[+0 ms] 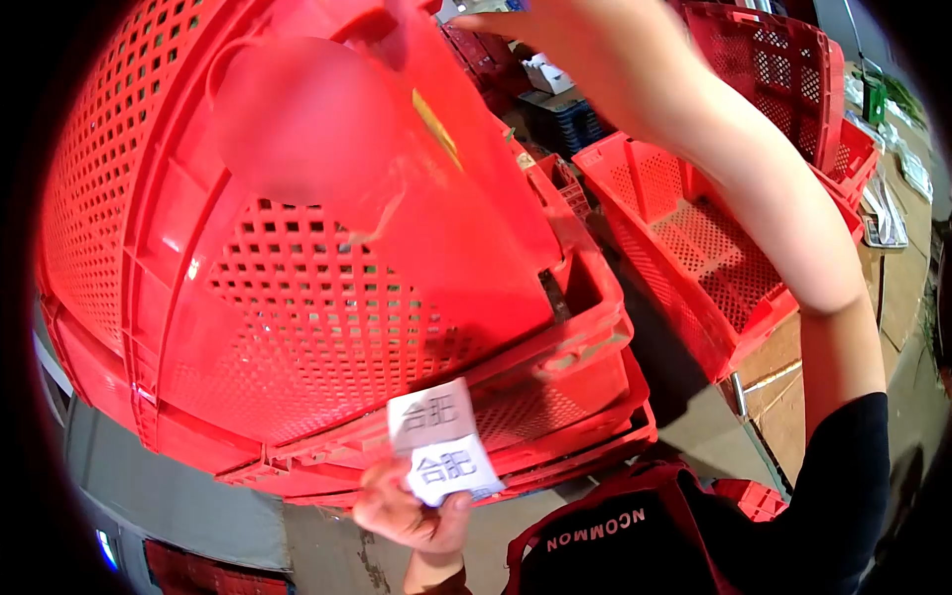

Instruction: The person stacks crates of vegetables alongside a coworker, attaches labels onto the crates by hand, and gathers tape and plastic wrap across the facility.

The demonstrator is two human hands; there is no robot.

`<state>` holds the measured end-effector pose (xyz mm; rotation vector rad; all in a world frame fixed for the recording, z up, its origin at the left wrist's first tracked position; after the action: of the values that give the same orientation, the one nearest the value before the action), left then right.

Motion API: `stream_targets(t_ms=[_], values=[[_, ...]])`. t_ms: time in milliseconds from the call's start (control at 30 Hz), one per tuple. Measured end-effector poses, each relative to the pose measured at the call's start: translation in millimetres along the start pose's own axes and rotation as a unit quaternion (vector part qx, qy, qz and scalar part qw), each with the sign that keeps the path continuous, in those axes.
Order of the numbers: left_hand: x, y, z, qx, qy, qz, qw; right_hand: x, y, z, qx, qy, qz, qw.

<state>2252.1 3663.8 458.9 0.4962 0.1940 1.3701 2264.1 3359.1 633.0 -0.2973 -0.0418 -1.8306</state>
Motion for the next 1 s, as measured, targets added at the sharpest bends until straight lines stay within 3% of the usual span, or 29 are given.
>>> stream_targets(t_ms=[67,133,200,267,333,367,400,467,500,533,600,667,700,800,867,933,967,1000], values=[[-14,-1,-4,0.067,0.005,-0.071,0.995,-13,-38,-40,-0.126,-0.072,0.002,0.989],[-11,-12,-8,0.009,-0.063,-0.112,0.992,-27,-69,-73,-0.263,-0.120,0.043,0.956],[-11,-10,-10,-0.012,-0.101,-0.035,0.994,-41,-89,-99,-0.389,-0.136,0.090,0.907],[-16,-10,-9,-0.035,-0.108,-0.037,0.993,-58,-100,-122,-0.444,-0.175,0.059,0.877],[-19,-15,-12,-0.033,-0.121,-0.064,0.990,-72,-104,-137,-0.539,-0.169,0.167,0.809],[-23,-22,-24,-0.006,-0.104,-0.124,0.987,-83,-100,-149,-0.531,-0.099,0.263,0.799],[-31,-14,-12,-0.012,-0.158,-0.181,0.971,-92,-94,-161,-0.515,-0.026,0.355,0.780],[-35,-19,-16,0.099,-0.202,-0.234,0.946,-100,-87,-166,-0.453,0.045,0.430,0.780],[-40,-22,-14,0.095,-0.221,-0.212,0.947,-103,-85,-168,-0.438,0.060,0.412,0.797],[-41,-26,-22,0.196,-0.214,-0.272,0.917,-104,-87,-169,-0.436,0.064,0.397,0.805],[-48,-33,-23,0.176,-0.234,-0.203,0.934,-105,-92,-171,-0.421,0.054,0.317,0.848],[-59,-33,-26,0.299,-0.213,-0.328,0.870,-106,-95,-180,-0.416,0.114,0.340,0.835],[-62,-28,-23,0.350,-0.208,-0.335,0.850,-109,-100,-177,-0.417,0.196,0.371,0.806],[-65,-30,-27,0.364,-0.235,-0.328,0.839,-104,-104,-183,-0.374,0.090,0.055,0.922],[-67,-28,-31,0.339,-0.237,-0.294,0.862,-104,-110,-184,-0.411,0.101,0.023,0.906],[-69,-24,-28,0.253,-0.221,-0.303,0.892,-101,-111,-184,-0.445,0.111,-0.007,0.889],[-68,-26,-28,0.239,-0.217,-0.269,0.907,-96,-112,-178,-0.332,0.075,-0.200,0.919],[-68,-25,-26,0.236,-0.218,-0.268,0.908,-94,-115,-173,-0.201,0.035,-0.384,0.901]])
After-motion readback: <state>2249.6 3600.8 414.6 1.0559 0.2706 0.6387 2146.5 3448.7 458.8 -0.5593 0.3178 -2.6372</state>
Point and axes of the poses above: each hand's wrist, its own z-axis towards the middle knuckle, its own x-axis out of the back of the hand, y = z × x, the point moved 2 cm from there along z, towards the middle knuckle, and after that the axes turned 1 degree about z, right-handed, at the moved point
